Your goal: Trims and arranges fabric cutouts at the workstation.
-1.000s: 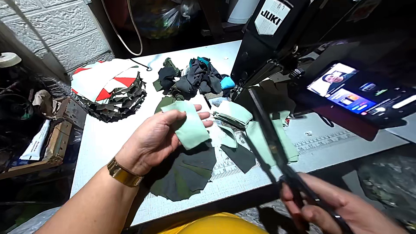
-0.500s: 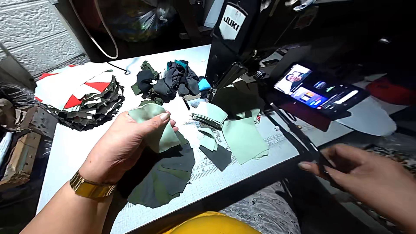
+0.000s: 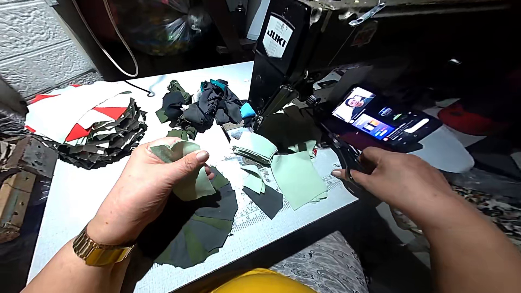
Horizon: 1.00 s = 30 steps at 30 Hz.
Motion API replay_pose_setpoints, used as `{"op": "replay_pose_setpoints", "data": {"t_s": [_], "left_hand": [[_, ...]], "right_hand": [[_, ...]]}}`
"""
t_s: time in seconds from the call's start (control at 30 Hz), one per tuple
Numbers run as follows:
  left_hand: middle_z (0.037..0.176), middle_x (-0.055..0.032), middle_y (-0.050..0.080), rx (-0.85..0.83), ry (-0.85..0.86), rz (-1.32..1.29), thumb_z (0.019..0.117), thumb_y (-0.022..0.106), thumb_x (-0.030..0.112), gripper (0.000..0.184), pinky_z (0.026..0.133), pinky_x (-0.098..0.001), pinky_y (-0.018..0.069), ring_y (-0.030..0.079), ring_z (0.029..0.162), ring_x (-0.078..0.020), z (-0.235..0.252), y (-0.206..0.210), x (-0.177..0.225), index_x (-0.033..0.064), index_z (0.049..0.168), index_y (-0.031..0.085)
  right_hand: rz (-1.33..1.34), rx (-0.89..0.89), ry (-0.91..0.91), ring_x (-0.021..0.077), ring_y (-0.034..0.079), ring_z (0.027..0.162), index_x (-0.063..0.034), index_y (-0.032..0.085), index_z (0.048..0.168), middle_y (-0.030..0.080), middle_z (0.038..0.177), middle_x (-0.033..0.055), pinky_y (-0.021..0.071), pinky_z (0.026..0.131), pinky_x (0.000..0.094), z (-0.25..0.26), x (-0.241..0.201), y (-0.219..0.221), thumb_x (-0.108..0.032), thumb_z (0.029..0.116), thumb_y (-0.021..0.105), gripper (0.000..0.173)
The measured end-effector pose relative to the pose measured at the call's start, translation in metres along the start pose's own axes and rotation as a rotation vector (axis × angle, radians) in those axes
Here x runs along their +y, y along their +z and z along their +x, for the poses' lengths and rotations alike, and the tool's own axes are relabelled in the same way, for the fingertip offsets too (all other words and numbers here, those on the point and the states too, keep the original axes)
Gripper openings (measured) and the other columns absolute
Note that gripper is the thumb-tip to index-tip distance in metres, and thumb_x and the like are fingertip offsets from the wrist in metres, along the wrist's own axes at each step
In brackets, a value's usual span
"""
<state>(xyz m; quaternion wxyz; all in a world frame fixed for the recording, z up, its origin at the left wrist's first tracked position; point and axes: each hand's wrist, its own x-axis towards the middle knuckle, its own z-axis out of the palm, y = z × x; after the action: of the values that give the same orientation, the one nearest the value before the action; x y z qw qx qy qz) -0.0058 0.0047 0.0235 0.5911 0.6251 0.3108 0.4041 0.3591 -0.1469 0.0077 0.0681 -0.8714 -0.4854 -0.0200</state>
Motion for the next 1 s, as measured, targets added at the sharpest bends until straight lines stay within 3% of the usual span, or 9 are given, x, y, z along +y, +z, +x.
{"op": "replay_pose_setpoints", "data": {"t_s": [0.3,0.4,0.43,0.5,0.6,0.7,0.83,0.93,1.0], "left_hand": [[0.078,-0.0077,0.070,-0.027,0.022,-0.044,0.0907,0.076,0.007,0.006,0.061,-0.0258,0.0592,0.067,0.065,-0.0117,-0.002,0.003,-0.001,0.0036,0.093,0.071],[0.082,-0.0086,0.071,-0.039,-0.065,-0.149,0.0933,0.072,0.007,0.008,0.067,-0.0278,0.0614,0.069,0.070,-0.0122,-0.003,0.007,0.004,0.0027,0.099,0.070],[0.083,-0.0091,0.071,-0.042,-0.087,-0.181,0.0937,0.072,0.007,0.009,0.069,-0.0289,0.0621,0.070,0.072,-0.0129,-0.003,0.009,0.005,0.0024,0.101,0.070],[0.086,-0.0086,0.071,-0.073,-0.109,-0.214,0.0950,0.070,0.008,0.008,0.071,-0.0290,0.0619,0.069,0.074,-0.0128,-0.005,0.010,0.007,0.0028,0.102,0.069],[0.086,-0.0076,0.070,-0.114,-0.104,-0.213,0.0961,0.069,0.010,0.007,0.071,-0.0286,0.0611,0.069,0.075,-0.0125,-0.007,0.012,0.005,0.0045,0.101,0.069],[0.086,-0.0096,0.070,-0.111,-0.109,-0.232,0.0953,0.070,0.008,0.008,0.073,-0.0291,0.0610,0.069,0.076,-0.0134,-0.008,0.015,0.003,0.0019,0.099,0.069],[0.089,-0.0085,0.071,-0.092,-0.114,-0.239,0.0971,0.068,0.007,0.011,0.073,-0.0288,0.0617,0.070,0.077,-0.0125,-0.008,0.013,0.008,0.0026,0.107,0.068],[0.099,-0.0086,0.073,-0.196,-0.222,-0.303,0.0995,0.062,0.004,0.022,0.081,-0.0309,0.0619,0.072,0.086,-0.0137,-0.001,-0.001,0.011,0.0028,0.122,0.061],[0.099,-0.0078,0.073,-0.283,-0.300,-0.359,0.0998,0.059,0.000,0.020,0.083,-0.0298,0.0608,0.072,0.088,-0.0127,0.004,-0.008,0.011,0.0035,0.119,0.061]], "right_hand": [[0.094,-0.121,-0.222,0.0351,0.068,0.077,-0.0072,0.075,0.094,0.070,0.081,0.0139,0.0525,0.069,0.0654,0.023,0.023,-0.004,-0.024,0.0807,0.089,0.026],[0.116,-0.050,-0.339,0.0400,0.067,0.080,-0.0003,0.073,0.099,0.068,0.089,0.0193,0.0513,0.070,0.0683,0.012,0.012,-0.012,-0.022,0.0881,0.080,0.025],[0.173,0.007,-0.412,0.0394,0.066,0.079,0.0019,0.071,0.101,0.066,0.090,0.0198,0.0515,0.068,0.0659,0.004,-0.004,-0.017,-0.023,0.0927,0.072,0.027],[0.348,0.135,-0.549,0.0249,0.067,0.080,-0.0037,0.072,0.108,0.067,0.097,0.0109,0.0565,0.069,0.0494,-0.017,-0.050,-0.018,-0.037,0.0990,0.058,0.037],[0.709,0.084,-0.676,0.0035,0.068,0.092,-0.0161,0.072,0.114,0.068,0.105,-0.0076,0.0613,0.077,0.0249,-0.042,-0.124,-0.015,-0.043,0.0983,0.060,0.034],[0.951,0.026,-0.707,0.0025,0.068,0.088,-0.0141,0.070,0.113,0.068,0.099,-0.0081,0.0609,0.075,0.0219,-0.050,-0.172,-0.004,-0.039,0.0948,0.069,0.031],[1.084,0.052,-0.646,0.0000,0.060,0.065,-0.0123,0.065,0.092,0.064,0.077,-0.0060,0.0514,0.057,0.0139,-0.041,-0.197,-0.001,-0.011,0.0914,0.072,0.007],[1.171,-0.011,-0.640,0.0015,0.062,0.066,-0.0120,0.065,0.093,0.065,0.078,-0.0056,0.0540,0.060,0.0158,-0.024,-0.193,-0.006,-0.008,0.0932,0.069,0.006],[1.226,-0.048,-0.619,0.0022,0.064,0.071,-0.0146,0.065,0.093,0.066,0.082,-0.0061,0.0558,0.065,0.0178,-0.013,-0.188,-0.006,-0.009,0.0928,0.068,0.006]]}}
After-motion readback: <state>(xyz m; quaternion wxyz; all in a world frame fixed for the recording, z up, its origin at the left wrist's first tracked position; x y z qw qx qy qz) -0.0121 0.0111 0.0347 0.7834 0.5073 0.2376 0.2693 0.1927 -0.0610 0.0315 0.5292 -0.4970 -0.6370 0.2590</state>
